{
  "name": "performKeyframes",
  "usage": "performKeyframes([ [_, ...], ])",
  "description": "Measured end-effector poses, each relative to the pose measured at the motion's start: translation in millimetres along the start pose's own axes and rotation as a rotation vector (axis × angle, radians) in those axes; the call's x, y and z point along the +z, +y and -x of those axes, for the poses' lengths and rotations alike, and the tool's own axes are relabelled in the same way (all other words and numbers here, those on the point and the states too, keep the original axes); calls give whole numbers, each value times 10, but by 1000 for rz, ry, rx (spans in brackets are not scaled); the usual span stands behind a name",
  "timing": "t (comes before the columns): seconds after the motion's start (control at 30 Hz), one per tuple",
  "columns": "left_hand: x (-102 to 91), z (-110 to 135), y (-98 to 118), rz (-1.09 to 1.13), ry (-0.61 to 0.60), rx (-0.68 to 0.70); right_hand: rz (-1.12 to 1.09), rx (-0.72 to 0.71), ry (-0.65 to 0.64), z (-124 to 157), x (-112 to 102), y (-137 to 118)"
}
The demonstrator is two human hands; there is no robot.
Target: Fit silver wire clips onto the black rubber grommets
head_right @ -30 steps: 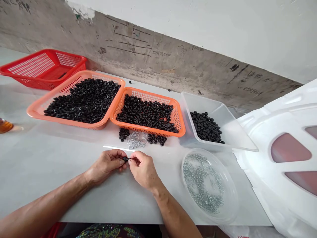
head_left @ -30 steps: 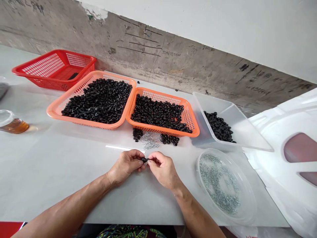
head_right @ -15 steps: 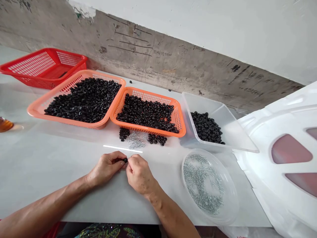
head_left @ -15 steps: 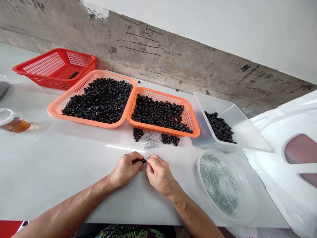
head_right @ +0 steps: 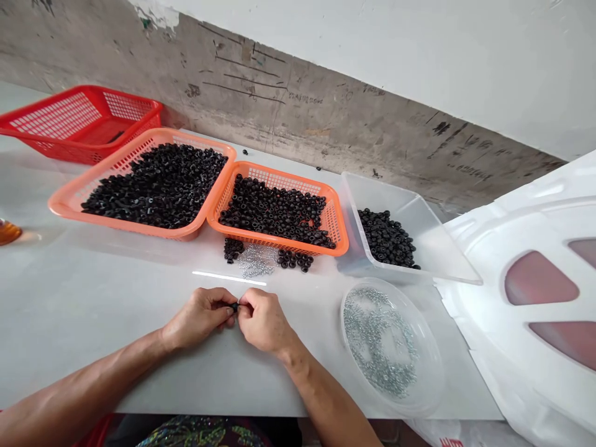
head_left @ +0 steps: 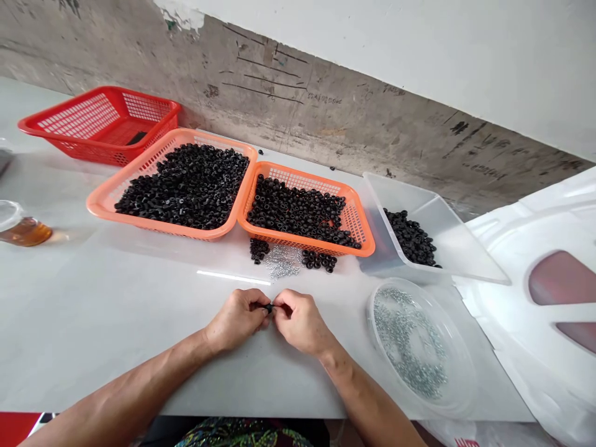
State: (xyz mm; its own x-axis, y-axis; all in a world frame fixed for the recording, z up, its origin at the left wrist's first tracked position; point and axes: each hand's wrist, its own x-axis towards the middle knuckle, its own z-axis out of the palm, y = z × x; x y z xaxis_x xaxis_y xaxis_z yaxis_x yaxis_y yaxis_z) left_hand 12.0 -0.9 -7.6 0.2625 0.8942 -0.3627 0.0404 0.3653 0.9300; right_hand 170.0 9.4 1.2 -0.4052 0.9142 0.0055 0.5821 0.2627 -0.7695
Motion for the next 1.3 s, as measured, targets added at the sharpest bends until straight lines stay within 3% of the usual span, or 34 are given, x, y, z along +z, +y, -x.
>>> performKeyframes([
  [0.13,3,14,-10,-75,52,56,186,-166,119,34,85,-50],
  [0.37,9,29,-1,-44,-12,23,-25,51,-66,-22,-43,-20],
  [0.53,12,29,-5,-100,7,48,33,-21,4,-23,-17,-57],
  [0.6,12,43,19,-116,-11,67,-107,62,-46,-37,-23,-33],
  [0.73,12,75,101,-197,-20,134,-663,281,-259,-94,-73,101],
  [0.87,-4,70,141,-266,30,230,-950,337,-271,-139,-76,184],
  [0.97,-22,30,114,-218,32,184,-961,365,-226,-156,-70,172],
  [1.1,-37,-25,63,5,-23,81,-897,351,-173,-145,-110,137],
  [1.3,-40,-46,25,242,-36,64,-756,281,-94,-100,-175,64],
])
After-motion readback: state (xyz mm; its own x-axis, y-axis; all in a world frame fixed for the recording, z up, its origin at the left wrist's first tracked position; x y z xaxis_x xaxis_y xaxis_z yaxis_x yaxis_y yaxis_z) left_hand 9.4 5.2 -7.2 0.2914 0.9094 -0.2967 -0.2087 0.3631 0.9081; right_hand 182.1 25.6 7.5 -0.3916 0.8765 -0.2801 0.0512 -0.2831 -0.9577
